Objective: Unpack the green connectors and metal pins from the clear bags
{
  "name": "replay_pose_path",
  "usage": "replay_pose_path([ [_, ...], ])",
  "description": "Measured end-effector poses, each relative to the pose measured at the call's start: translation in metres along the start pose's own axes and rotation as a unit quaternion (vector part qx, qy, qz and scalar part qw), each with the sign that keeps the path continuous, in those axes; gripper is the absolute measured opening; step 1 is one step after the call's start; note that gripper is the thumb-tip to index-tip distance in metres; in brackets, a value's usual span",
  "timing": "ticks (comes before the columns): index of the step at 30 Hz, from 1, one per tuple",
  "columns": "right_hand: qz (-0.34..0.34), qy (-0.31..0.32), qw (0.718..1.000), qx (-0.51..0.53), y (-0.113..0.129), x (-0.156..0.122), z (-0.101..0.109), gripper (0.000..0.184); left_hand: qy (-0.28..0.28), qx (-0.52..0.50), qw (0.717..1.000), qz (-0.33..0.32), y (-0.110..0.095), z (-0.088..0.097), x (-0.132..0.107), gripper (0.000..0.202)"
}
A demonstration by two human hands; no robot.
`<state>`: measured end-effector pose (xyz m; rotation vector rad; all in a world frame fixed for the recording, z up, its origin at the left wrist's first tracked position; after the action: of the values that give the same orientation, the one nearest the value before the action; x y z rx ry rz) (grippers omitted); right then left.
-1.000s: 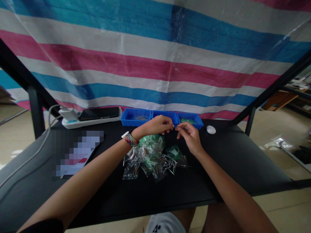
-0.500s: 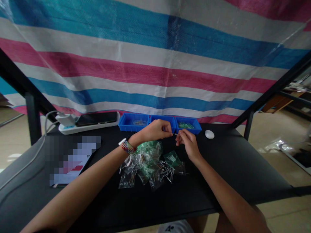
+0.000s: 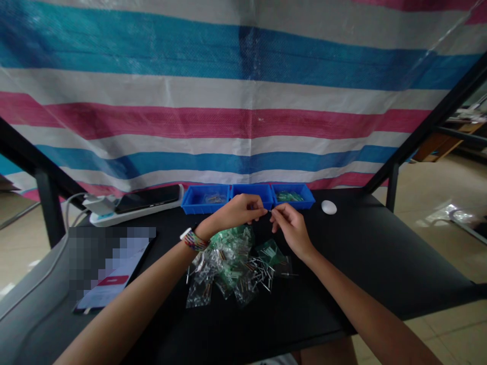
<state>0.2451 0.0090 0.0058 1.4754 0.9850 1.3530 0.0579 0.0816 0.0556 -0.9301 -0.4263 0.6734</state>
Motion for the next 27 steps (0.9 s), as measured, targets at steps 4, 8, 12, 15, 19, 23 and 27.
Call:
replay_pose_path([
  [4, 0.005, -0.006, 1.0, 0.012, 0.004, 0.0, 0.0, 0.032, 0.018, -0.03, 0.999, 0.008, -0.002, 0.002, -0.002, 0.035],
  [8, -0.001, -0.007, 0.999, 0.033, 0.004, -0.001, 0.001, 0.032, 0.021, -0.042, 0.999, 0.004, -0.003, 0.001, -0.002, 0.027],
  [12, -0.048, -0.002, 0.997, 0.055, -0.003, -0.001, 0.001, 0.04, 0.005, -0.049, 0.999, -0.005, -0.003, -0.003, 0.0, 0.023],
  [15, -0.072, 0.011, 0.996, 0.06, -0.007, 0.0, 0.001, 0.046, -0.016, -0.052, 0.998, -0.01, -0.004, -0.004, 0.0, 0.022],
  [19, -0.062, 0.013, 0.997, 0.048, -0.005, -0.001, 0.001, 0.043, -0.015, -0.052, 0.998, -0.011, -0.004, -0.003, -0.001, 0.023],
  [23, -0.024, 0.005, 0.999, 0.039, 0.002, -0.002, 0.001, 0.032, 0.033, -0.045, 0.998, 0.019, -0.003, -0.001, -0.004, 0.029],
  [27, -0.003, 0.008, 0.999, 0.034, 0.004, -0.003, 0.0, 0.026, 0.047, -0.044, 0.997, 0.029, -0.003, 0.0, -0.007, 0.033],
])
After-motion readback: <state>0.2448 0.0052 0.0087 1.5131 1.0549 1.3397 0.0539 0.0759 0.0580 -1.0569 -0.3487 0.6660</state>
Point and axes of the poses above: each hand's wrist, its own x-axis towards the middle knuckle, its own z-axis out of the back of the hand, y = z × x, the point moved 2 cm from there along x, towards the middle knuckle, and after that the axes turned 2 degrees about x, right-handed, at the moved point
